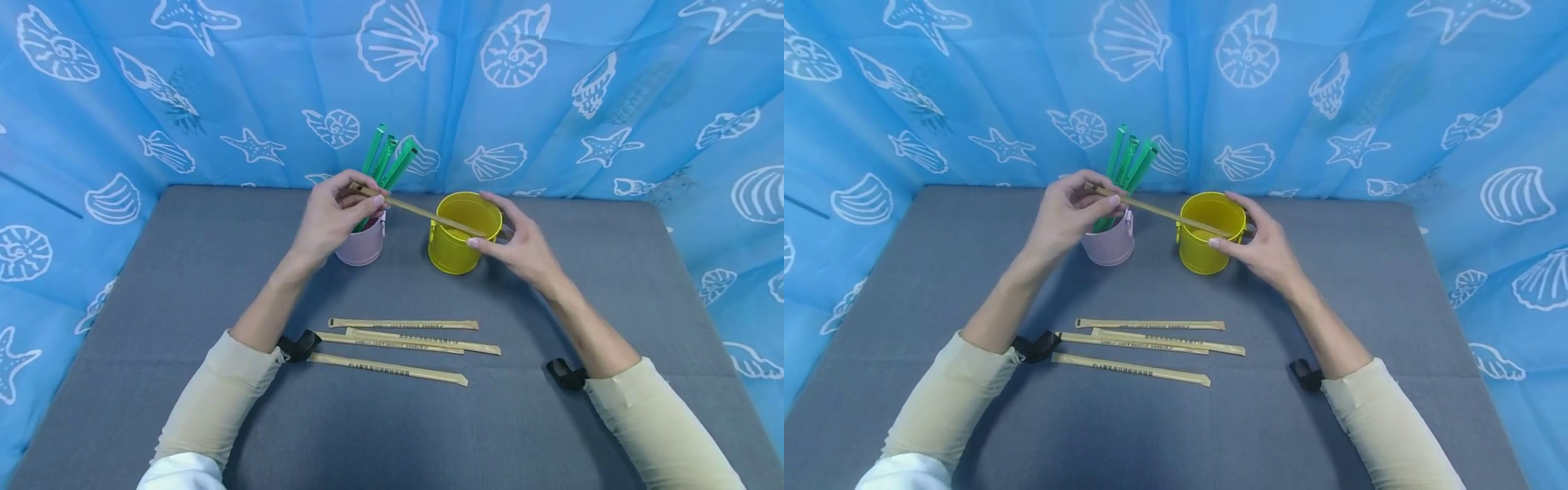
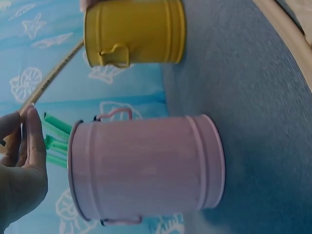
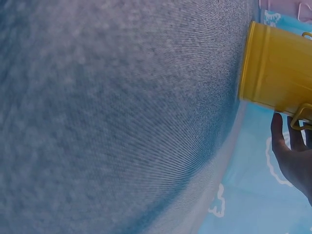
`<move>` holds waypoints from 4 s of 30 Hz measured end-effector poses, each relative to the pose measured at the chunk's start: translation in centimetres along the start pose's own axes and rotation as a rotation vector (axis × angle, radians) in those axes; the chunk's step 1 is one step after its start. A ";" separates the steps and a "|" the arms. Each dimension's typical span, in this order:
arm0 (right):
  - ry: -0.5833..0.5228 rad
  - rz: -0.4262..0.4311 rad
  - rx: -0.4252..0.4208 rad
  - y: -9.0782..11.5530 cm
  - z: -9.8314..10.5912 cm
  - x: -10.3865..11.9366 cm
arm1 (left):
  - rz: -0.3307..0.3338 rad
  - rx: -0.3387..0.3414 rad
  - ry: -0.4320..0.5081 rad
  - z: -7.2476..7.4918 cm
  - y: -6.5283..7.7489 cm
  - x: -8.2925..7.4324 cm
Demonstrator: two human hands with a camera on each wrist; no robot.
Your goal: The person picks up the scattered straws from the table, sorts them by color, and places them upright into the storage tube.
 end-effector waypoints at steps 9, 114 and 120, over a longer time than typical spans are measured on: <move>-0.012 -0.018 0.005 1.2 -0.2 3.2 | 0.026 0.041 0.039 -1.6 -0.5 0.5; -0.081 0.020 -0.004 1.8 -0.7 3.4 | 0.346 0.400 -0.541 -1.3 9.7 9.6; -0.074 0.016 -0.004 1.8 -0.7 3.3 | 0.334 0.372 -0.425 -1.2 9.5 9.2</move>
Point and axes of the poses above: each hand's wrist, its own y-axis away from the middle knuckle, its own z-axis out of the back of the hand, x = y × z, the point moved 8 cm from there along -y, towards the middle knuckle, and after that the axes turned 2 degrees about x, right-handed, at the moved point
